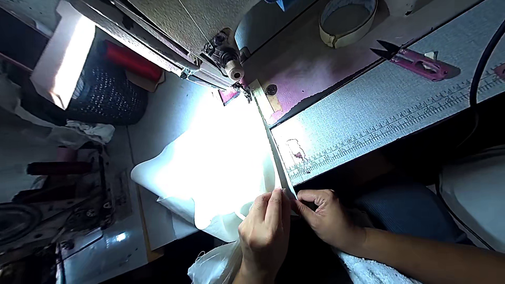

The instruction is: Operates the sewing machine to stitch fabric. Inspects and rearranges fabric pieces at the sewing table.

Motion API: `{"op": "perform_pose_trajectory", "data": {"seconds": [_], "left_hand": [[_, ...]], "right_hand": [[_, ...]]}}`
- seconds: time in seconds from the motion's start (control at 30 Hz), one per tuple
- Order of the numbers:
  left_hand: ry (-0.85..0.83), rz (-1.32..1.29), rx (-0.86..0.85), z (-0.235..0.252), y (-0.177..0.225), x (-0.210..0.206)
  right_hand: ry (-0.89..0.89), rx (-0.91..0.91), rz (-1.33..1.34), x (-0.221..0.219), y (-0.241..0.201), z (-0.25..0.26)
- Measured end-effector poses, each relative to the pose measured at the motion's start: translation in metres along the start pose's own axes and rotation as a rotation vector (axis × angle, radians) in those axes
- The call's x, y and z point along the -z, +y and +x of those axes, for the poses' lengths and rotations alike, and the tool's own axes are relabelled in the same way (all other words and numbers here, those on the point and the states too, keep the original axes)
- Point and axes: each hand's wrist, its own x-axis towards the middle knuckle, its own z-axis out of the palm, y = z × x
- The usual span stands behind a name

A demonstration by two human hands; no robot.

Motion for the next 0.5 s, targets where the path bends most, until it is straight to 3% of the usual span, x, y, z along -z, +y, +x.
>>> {"op": "perform_pose_trajectory", "data": {"seconds": [0.23, 0.5], "left_hand": [[-0.06, -0.636, 0.444, 0.003, -0.019, 0.007], [0.066, -0.26, 0.183, -0.012, -0.01, -0.004]], "right_hand": [[0.014, 0.016, 0.029, 0.0, 0.001, -0.001], [0.012, 0.04, -0.039, 0.0, -0.001, -0.004]]}}
